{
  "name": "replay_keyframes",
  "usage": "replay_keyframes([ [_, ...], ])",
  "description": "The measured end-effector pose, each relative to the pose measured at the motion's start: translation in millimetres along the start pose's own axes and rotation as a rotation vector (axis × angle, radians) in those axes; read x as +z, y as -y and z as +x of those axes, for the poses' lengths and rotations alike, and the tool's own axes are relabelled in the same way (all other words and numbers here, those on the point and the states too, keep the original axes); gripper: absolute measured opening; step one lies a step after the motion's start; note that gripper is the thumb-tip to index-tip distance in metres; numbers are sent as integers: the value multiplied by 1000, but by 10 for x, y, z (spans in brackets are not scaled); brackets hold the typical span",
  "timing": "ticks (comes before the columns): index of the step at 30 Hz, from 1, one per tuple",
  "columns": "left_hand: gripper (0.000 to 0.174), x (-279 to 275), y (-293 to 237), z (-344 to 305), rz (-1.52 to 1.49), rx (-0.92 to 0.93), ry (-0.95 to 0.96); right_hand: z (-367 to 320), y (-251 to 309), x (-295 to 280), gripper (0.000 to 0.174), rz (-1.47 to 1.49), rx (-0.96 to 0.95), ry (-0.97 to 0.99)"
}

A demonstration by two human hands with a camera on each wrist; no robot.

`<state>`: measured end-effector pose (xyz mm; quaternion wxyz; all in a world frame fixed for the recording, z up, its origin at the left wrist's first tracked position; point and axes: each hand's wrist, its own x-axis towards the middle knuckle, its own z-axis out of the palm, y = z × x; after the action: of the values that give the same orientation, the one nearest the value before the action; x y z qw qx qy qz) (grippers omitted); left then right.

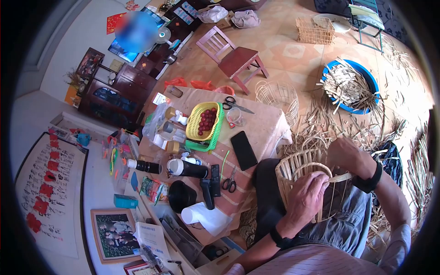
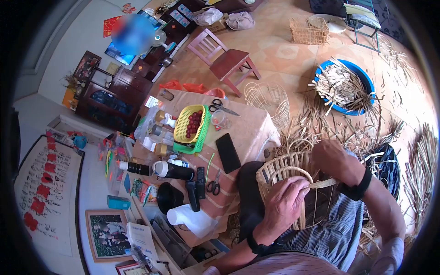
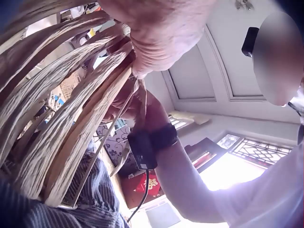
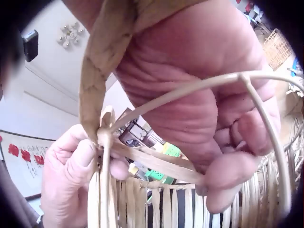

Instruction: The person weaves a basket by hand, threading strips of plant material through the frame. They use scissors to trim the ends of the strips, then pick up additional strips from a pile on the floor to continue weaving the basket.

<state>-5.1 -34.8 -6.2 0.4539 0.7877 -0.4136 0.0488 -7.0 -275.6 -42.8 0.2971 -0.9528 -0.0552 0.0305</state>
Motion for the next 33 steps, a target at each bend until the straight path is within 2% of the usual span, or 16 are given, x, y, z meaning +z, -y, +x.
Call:
replay_keyframes([
  [1, 19, -7, -2, 13, 4, -2, -3, -16, 79, -98, 23, -69, -16, -116],
  [2, 17, -17, -4, 12, 2, -14, 0, -35, 228, -198, 24, -44, 87, -129],
  [4, 15, -37, -15, -2, -3, -39, 9, -144, 493, -311, 21, 51, 141, -283],
  [8, 12, -35, -42, -8, 5, -74, 13, -557, 777, -227, 24, 160, 194, -535],
  [11, 12, -50, -67, 1, -8, -77, 29, -806, 873, -79, 31, 133, 244, -586],
  [15, 12, -45, -67, 9, -7, -70, 21, -952, 1002, -48, 33, 171, 213, -656],
  [16, 12, -53, -72, 5, -7, -78, 15, -981, 969, 21, 32, 283, 299, -604],
  [17, 11, -33, -82, 0, -21, -87, 12, -1030, 978, -15, 29, 188, 254, -579],
  [21, 11, -108, -163, 28, -10, -172, 71, -1133, 958, -69, 17, 264, 173, -479],
  [23, 14, -134, -175, 51, 13, -149, 82, -1113, 895, -169, 15, 211, 109, -502],
  [29, 19, -62, -116, 27, 2, -151, 56, -782, 944, -625, 18, -333, -271, -479],
  [31, 16, -23, -126, 8, -47, -207, 14, -604, 1031, -715, 20, -390, -382, -453],
  [33, 22, -23, -85, -70, -33, -229, 5, -413, 1076, -722, 20, -434, -479, -445],
])
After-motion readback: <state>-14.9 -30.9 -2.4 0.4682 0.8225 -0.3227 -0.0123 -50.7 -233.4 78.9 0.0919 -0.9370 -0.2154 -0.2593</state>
